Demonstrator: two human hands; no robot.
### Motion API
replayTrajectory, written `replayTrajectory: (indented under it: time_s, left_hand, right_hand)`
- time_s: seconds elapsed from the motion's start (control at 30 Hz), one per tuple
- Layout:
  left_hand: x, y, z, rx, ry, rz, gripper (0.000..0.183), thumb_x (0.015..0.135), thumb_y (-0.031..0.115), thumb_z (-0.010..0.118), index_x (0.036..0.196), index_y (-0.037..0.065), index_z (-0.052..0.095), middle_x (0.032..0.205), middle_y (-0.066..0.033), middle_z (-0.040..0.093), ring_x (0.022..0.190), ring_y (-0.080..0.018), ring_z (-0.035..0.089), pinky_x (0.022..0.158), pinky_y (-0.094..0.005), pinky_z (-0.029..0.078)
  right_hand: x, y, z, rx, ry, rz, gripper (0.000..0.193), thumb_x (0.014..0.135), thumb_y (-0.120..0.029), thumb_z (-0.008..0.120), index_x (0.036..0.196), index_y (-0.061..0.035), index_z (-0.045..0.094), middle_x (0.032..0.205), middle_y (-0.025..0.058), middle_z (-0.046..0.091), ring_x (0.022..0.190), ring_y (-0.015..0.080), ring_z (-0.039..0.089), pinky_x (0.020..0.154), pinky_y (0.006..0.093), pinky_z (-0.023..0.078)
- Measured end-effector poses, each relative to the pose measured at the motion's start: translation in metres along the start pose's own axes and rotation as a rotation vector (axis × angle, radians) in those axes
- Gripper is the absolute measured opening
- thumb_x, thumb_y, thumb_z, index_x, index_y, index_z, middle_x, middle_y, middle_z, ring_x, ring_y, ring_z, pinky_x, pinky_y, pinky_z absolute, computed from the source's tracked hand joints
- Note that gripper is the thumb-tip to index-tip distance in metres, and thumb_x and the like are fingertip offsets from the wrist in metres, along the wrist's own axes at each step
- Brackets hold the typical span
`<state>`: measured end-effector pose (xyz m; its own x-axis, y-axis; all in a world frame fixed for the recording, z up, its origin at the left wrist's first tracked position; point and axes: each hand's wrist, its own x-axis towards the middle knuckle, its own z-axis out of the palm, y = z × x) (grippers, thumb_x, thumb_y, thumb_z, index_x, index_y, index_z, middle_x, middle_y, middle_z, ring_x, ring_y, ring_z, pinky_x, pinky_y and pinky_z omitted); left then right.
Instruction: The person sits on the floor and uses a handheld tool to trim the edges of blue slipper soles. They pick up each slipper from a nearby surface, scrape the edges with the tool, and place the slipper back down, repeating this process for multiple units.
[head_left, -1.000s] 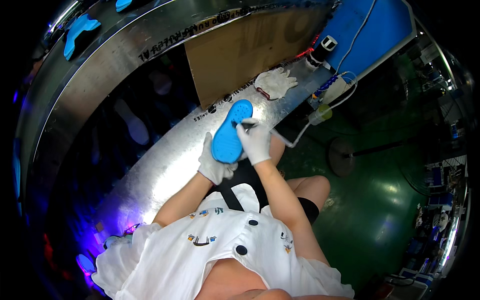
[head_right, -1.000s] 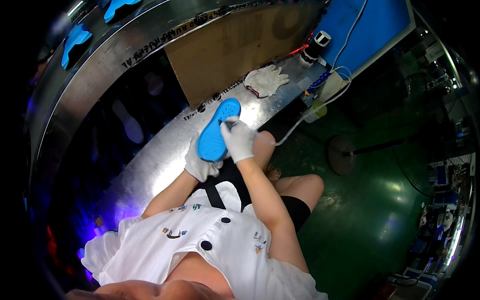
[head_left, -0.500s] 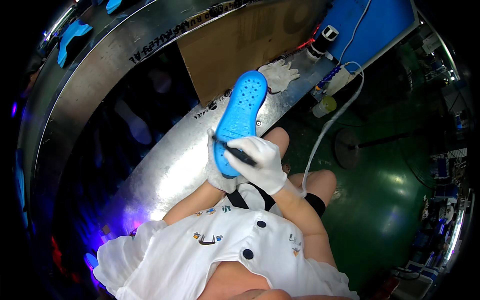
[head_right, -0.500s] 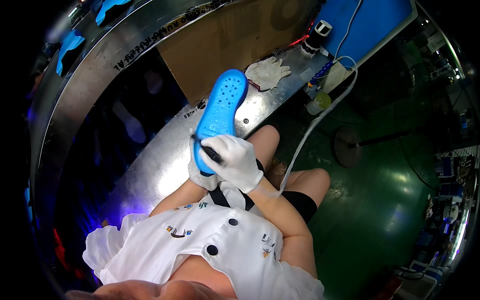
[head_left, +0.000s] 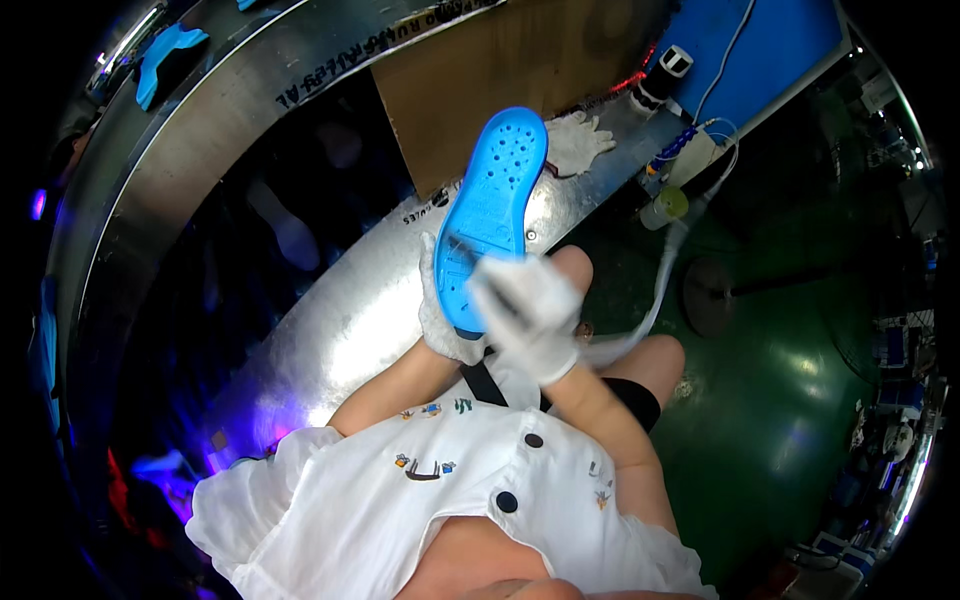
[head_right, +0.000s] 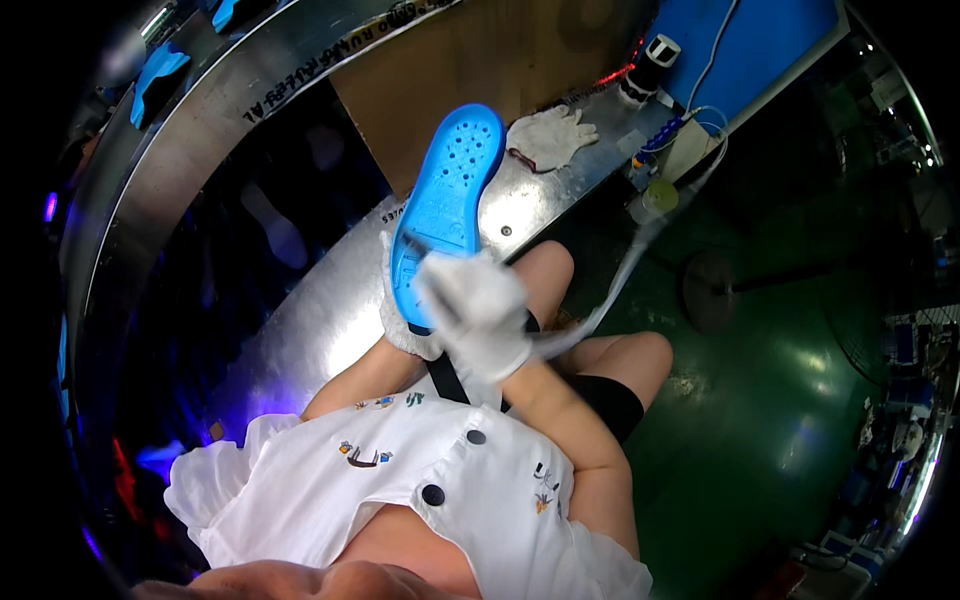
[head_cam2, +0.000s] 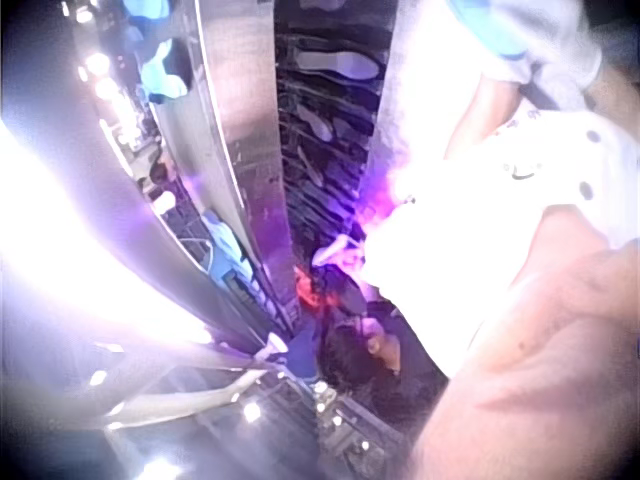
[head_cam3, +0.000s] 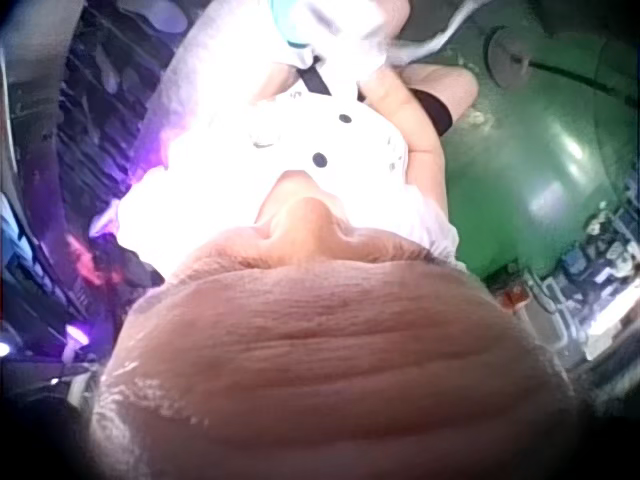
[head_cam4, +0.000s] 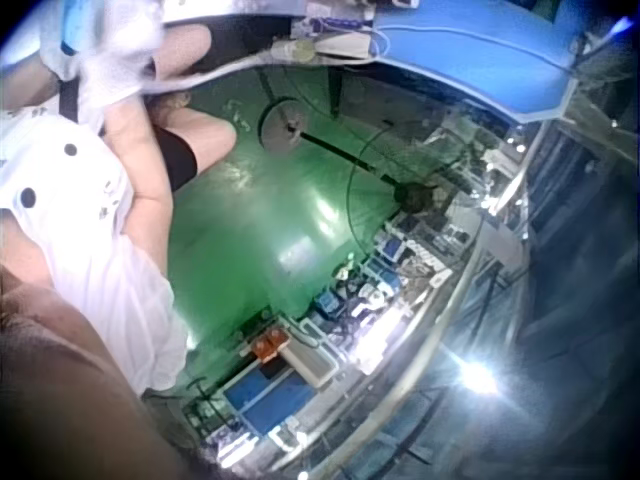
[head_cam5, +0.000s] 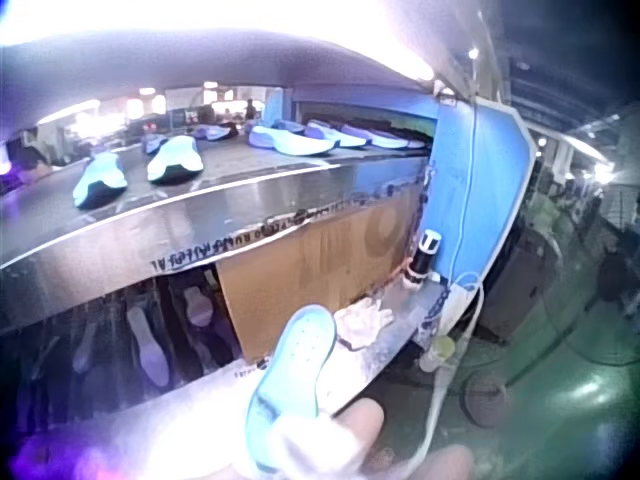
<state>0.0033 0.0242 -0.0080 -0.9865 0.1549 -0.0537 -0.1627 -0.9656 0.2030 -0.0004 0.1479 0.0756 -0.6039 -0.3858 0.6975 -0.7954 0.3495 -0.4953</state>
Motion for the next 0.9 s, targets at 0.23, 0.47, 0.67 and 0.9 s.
replayTrajectory:
  time_s: [0.23,0.47,0.67,0.9]
  left_hand:
    - [0.006,0.005,-0.013,-0.094,-0.003,0.056,0.109,0.08,0.087,0.04,0.142,-0.002,0.041,0.116,-0.0326,0.058,0.094,-0.0407,0.064,0.077,-0.0454,0.057]
    - [0.004,0.023,0.009,-0.102,-0.22,0.017,0.104,0.084,0.084,0.04,0.144,-0.001,0.039,0.12,-0.0336,0.058,0.099,-0.0412,0.066,0.084,-0.0455,0.059]
    - [0.002,0.038,0.016,0.002,-0.276,-0.061,0.098,0.084,0.082,0.044,0.141,0.003,0.044,0.118,-0.0303,0.059,0.092,-0.0412,0.067,0.067,-0.0458,0.061]
    - [0.007,0.065,0.029,0.269,-0.21,-0.196,0.094,0.089,0.075,0.044,0.144,-0.001,0.04,0.114,-0.0329,0.059,0.092,-0.037,0.068,0.067,-0.041,0.063]
  right_hand:
    - [-0.001,-0.002,-0.003,0.461,0.248,0.527,0.013,0.083,-0.002,0.073,0.095,-0.0005,0.07,0.086,0.0051,0.07,0.079,0.0147,0.066,0.071,0.0309,0.054]
    - [-0.007,-0.025,0.001,0.4,0.068,0.262,0.014,0.081,-0.003,0.073,0.093,-0.0051,0.068,0.086,0.0105,0.068,0.071,0.0271,0.066,0.067,0.0348,0.053]
    - [-0.02,-0.033,0.003,0.266,0.003,0.086,0.019,0.076,-0.003,0.079,0.092,-0.0019,0.068,0.082,0.0091,0.07,0.072,0.0175,0.068,0.068,0.032,0.054]
    - [-0.001,-0.018,-0.038,0.094,-0.456,-0.111,0.023,0.078,0.003,0.075,0.1,-0.0011,0.07,0.1,0.011,0.072,0.078,0.0198,0.069,0.068,0.03,0.055]
